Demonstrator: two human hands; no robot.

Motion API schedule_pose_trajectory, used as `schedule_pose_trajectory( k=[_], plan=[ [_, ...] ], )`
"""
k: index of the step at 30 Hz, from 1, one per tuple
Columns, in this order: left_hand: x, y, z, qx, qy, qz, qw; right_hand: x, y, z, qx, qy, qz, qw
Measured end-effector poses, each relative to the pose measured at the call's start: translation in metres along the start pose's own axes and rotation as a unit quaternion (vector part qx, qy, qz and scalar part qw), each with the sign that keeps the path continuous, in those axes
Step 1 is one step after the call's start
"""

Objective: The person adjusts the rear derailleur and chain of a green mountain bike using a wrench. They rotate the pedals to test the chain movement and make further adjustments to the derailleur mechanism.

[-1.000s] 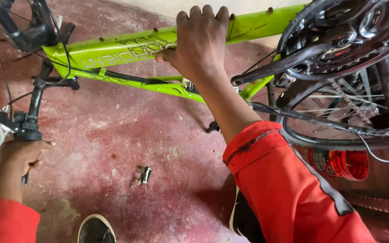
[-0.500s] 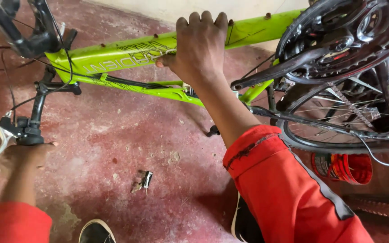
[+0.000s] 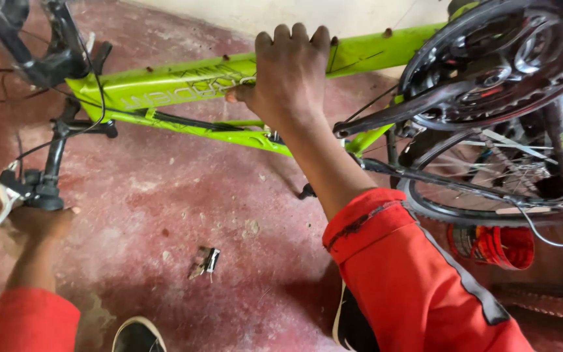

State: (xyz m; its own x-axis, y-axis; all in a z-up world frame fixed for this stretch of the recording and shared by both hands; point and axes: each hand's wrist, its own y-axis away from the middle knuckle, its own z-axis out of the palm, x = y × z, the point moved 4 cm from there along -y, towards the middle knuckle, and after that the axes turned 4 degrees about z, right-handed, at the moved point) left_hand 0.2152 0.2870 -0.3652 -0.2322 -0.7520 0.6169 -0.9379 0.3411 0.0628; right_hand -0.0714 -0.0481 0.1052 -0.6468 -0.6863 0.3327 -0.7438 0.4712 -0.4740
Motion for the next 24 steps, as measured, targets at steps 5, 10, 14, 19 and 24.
schedule_pose_trajectory(
  k=[5, 10, 14, 19, 24],
  plan=[
    [0.036, 0.015, -0.034, -0.129, 0.031, -0.130, 0.983, 0.002, -0.003, 0.000, -0.011, 0.005, 0.006, 1.000],
    [0.067, 0.037, -0.066, -0.195, 0.193, -0.205, 0.939, -0.001, -0.002, -0.005, 0.037, -0.022, -0.008, 0.999],
    [0.062, 0.041, -0.059, -0.218, 0.162, -0.217, 0.938, 0.001, 0.000, -0.001, -0.009, -0.004, 0.002, 1.000],
    [0.037, 0.025, -0.034, -0.105, 0.171, -0.131, 0.971, 0.001, 0.000, -0.002, 0.002, -0.016, -0.004, 1.000],
    [0.125, 0.094, -0.093, 0.100, -0.215, -0.058, 0.970, -0.002, 0.000, -0.005, 0.009, -0.001, -0.005, 1.000]
  ],
)
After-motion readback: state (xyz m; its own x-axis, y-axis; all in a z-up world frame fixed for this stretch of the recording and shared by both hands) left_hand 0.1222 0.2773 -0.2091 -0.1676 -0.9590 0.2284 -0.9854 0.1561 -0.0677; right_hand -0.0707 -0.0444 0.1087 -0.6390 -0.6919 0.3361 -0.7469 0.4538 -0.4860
